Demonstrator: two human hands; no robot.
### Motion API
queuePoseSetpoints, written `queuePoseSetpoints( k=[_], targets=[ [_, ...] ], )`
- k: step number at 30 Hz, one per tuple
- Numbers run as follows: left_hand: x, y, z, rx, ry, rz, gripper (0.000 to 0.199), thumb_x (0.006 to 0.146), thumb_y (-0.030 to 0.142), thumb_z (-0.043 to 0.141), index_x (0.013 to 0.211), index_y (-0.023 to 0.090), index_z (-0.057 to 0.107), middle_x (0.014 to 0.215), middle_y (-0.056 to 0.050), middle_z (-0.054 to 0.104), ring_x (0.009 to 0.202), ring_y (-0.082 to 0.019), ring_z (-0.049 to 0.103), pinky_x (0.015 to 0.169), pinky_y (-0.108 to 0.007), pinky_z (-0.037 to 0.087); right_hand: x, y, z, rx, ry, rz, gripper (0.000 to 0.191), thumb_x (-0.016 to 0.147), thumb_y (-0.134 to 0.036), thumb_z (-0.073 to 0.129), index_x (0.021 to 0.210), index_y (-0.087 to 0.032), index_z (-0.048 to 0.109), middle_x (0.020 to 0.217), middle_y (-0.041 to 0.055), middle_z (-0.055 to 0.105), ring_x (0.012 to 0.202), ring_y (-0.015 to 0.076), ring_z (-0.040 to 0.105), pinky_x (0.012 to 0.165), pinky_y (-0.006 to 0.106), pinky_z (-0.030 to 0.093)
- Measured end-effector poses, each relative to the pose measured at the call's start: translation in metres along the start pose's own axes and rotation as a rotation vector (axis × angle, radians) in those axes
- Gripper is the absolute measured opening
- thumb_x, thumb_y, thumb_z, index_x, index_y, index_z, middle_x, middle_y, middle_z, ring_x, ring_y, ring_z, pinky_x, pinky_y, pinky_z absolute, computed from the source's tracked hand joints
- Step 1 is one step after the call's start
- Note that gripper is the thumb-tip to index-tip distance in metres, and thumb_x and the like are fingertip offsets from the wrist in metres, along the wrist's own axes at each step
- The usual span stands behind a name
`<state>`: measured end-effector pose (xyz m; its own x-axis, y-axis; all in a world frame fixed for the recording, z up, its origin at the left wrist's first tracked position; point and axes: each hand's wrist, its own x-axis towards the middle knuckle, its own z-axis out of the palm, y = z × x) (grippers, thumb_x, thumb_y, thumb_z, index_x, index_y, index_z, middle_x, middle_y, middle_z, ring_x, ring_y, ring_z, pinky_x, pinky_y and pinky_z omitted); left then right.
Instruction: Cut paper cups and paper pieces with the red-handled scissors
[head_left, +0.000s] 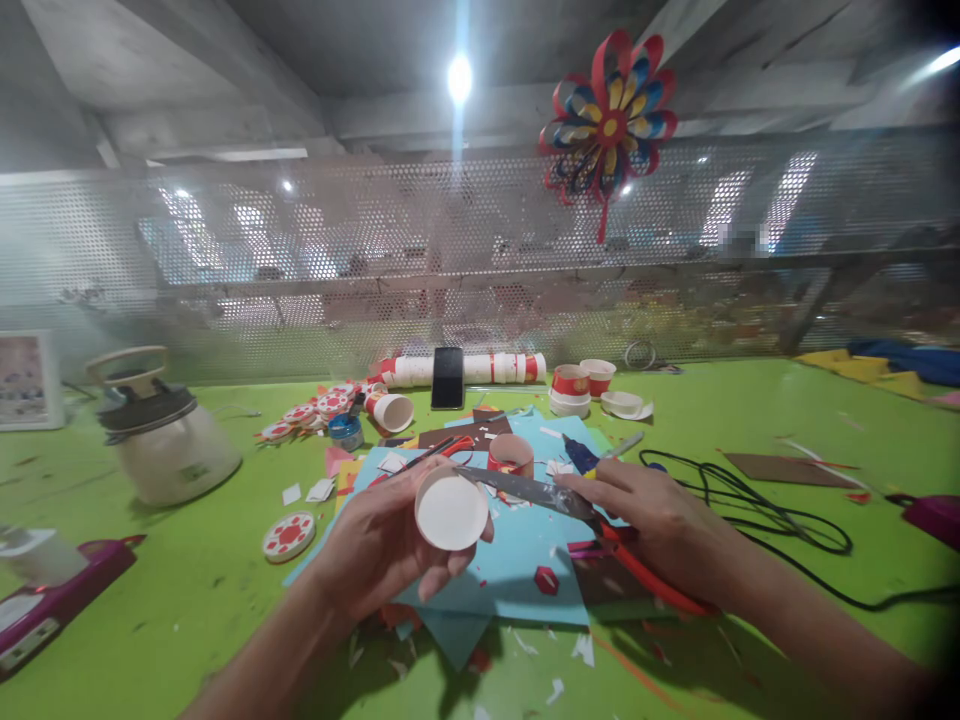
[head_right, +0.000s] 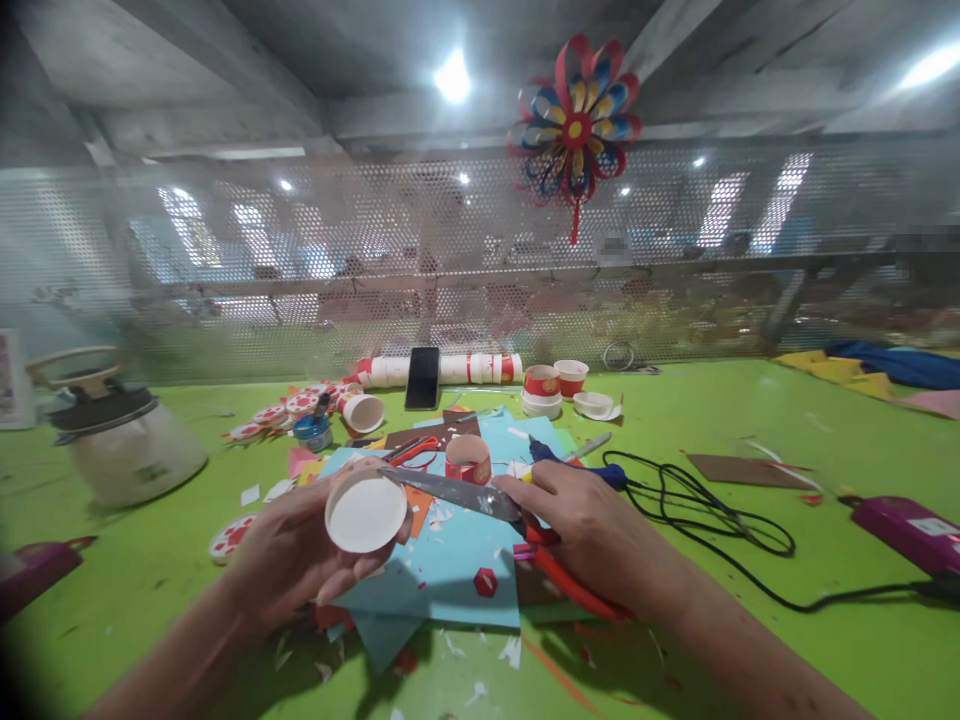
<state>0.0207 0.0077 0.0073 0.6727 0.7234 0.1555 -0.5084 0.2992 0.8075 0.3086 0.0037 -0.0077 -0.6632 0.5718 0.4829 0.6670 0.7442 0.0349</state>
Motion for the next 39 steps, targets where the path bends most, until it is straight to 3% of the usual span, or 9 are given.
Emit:
queuePoseSetpoints(
  k=[10, 20, 26, 39],
  targets=[
    [0.0006, -0.0006, -0.0020, -0.039, -0.074, 0.009, 0.032, 0.096, 0.029, 0.032, 0.099, 0.010, 0.057, 0.091, -0.023, 0.070, 0.066, -0.019, 0.068, 0.042, -0.019, 0.052, 0.0007, 0.0026, -0.0001, 0.029, -0.027, 0.018, 0.046, 0.085, -0.030, 0.062, 0.127, -0.012, 0.054, 0.081, 0.0074, 0.053, 0.065, 0.0200, 0.051, 0.056, 0.032, 0.040],
    [-0.0008, -0.0012, -0.0053, -0.039, -0.054, -0.008, 0.028, 0.096, 0.027, 0.031, 0.102, 0.013, 0.055, 0.090, -0.022, 0.070, 0.065, -0.020, 0.069, 0.041, -0.021, 0.053, 0.0007, 0.0005, -0.0060, 0.080, -0.063, 0.038, 0.045, 0.088, -0.031, 0.060, 0.128, -0.014, 0.052, 0.084, 0.0076, 0.053, 0.068, 0.0201, 0.051, 0.060, 0.032, 0.043],
    [0.0006, -0.0004, -0.0046, -0.038, -0.069, -0.012, 0.031, 0.096, 0.027, 0.031, 0.105, 0.011, 0.055, 0.091, -0.022, 0.070, 0.066, -0.021, 0.069, 0.042, -0.021, 0.053, -0.0005, 0.0006, -0.0072, 0.054, -0.083, 0.061, 0.046, 0.082, -0.020, 0.062, 0.127, -0.015, 0.054, 0.083, 0.0064, 0.054, 0.069, 0.0199, 0.052, 0.060, 0.031, 0.042],
    [-0.0008, -0.0016, -0.0055, -0.048, -0.062, -0.020, 0.030, 0.097, 0.030, 0.029, 0.102, 0.014, 0.053, 0.090, -0.020, 0.070, 0.065, -0.020, 0.069, 0.041, -0.021, 0.053, -0.0028, 0.0004, -0.0054, -0.027, -0.015, 0.007, 0.042, 0.083, -0.025, 0.060, 0.123, -0.011, 0.058, 0.080, 0.0076, 0.056, 0.065, 0.0192, 0.052, 0.057, 0.030, 0.041]
  ],
)
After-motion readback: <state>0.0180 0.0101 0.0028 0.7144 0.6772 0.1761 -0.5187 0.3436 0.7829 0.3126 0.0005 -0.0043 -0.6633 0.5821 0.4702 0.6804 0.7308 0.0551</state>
